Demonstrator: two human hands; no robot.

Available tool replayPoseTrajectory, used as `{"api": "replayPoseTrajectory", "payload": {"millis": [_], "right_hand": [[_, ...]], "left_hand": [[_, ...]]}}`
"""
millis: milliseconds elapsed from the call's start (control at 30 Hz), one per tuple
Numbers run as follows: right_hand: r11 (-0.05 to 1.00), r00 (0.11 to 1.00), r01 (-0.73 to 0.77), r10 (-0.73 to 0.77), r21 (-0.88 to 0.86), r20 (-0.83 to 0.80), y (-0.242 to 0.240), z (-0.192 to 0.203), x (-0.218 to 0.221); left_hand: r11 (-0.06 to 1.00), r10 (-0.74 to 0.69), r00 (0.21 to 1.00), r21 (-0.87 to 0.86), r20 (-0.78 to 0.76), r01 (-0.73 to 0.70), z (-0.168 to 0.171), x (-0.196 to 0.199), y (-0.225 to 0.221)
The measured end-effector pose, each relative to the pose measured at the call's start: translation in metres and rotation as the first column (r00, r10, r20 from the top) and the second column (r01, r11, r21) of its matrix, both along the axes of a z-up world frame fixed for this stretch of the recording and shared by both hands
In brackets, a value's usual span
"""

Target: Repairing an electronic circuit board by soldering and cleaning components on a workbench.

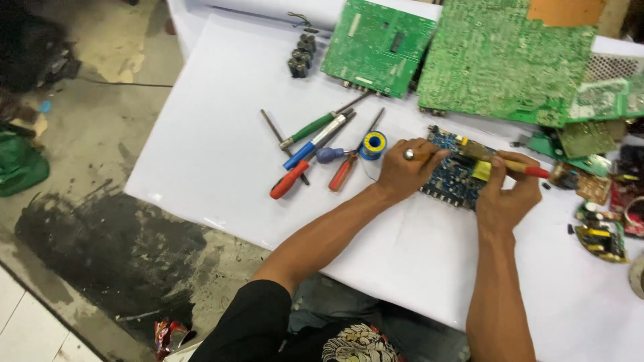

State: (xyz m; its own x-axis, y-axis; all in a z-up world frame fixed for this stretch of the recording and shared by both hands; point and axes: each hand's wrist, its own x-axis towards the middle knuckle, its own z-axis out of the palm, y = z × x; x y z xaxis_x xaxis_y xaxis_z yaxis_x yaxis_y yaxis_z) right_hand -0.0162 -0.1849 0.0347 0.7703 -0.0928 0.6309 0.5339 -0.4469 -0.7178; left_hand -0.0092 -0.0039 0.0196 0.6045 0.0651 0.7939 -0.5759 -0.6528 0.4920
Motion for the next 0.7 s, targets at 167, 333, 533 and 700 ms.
{"api": "replayPoseTrajectory", "payload": {"millis": [167, 333, 533, 700], "right_hand": [[0.995, 0.998, -0.052, 0.049, 0.089, 0.036, 0.001, -0.001, 0.006], [0.999, 0.994, -0.006, 0.001, 0.050, 0.108, -0.003, 0.005, 0.006], [0.995, 0.994, -0.095, 0.092, -0.043, -0.067, -0.002, -0.003, -0.001], [0.989, 0.984, -0.148, 0.144, -0.032, -0.107, 0.002, 0.003, -0.001]], "left_hand": [[0.995, 0.046, 0.999, 0.084, 0.019, -0.047, -0.016, 0.009, 0.000], [0.997, 0.037, 0.999, 0.068, 0.034, -0.039, -0.024, 0.012, 0.003], [0.998, 0.061, 0.994, 0.004, 0.089, -0.062, -0.014, 0.009, -0.003], [1.000, 0.014, 0.999, -0.001, 0.044, -0.014, -0.025, 0.011, 0.001]]}}
